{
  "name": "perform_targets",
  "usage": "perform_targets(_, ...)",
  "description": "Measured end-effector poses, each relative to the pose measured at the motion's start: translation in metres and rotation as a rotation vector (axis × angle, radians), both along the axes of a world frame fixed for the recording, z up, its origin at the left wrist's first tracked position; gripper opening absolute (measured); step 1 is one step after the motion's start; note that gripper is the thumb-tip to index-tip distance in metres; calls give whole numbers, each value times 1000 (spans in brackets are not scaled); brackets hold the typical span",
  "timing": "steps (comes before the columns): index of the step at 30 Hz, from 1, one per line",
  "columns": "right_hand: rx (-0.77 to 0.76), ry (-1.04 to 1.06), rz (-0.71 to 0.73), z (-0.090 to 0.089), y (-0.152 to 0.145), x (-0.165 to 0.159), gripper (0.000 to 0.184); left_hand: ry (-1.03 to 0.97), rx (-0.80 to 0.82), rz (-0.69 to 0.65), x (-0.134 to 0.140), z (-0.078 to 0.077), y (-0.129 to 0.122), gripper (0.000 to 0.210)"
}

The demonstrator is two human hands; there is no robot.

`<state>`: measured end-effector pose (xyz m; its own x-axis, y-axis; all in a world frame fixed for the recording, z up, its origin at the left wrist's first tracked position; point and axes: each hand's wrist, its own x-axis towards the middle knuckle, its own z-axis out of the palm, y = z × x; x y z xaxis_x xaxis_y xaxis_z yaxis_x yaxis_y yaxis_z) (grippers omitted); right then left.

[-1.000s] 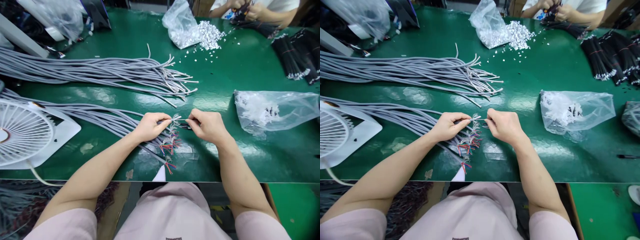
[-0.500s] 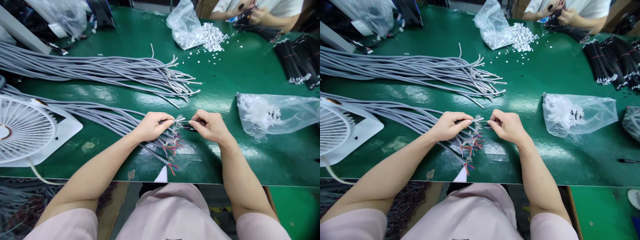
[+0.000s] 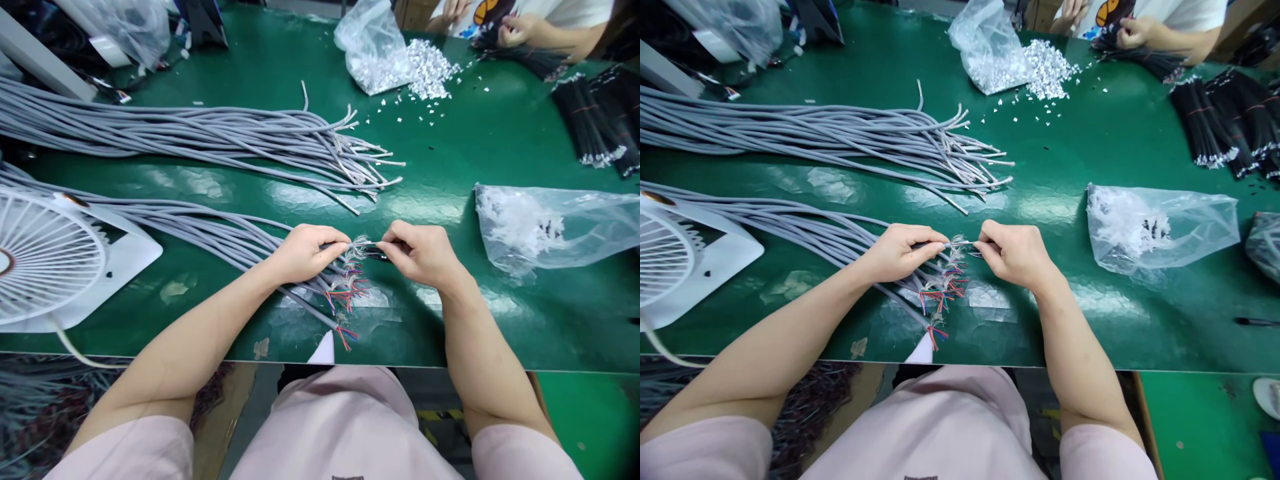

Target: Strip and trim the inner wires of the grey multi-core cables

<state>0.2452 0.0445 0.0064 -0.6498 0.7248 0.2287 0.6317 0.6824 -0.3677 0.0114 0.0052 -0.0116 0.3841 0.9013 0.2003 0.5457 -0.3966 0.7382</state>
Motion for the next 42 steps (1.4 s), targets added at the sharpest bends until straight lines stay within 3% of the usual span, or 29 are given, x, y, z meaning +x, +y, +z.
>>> perform_targets(13, -458, 296, 203, -13, 16, -5, 21, -70, -224, -157, -9, 13, 1, 26)
perform_targets(32, -629, 355, 80, -10, 13, -9, 24, -80, -163, -38, -4, 8, 0, 26)
perform_targets(38, -601, 440, 69, 2, 5, 4, 29, -20, -118, 4, 0, -2, 2, 26)
perform_targets(42, -495, 479, -13, 9, 1, 19, 27, 8, -102, 43, 4, -11, 4, 26)
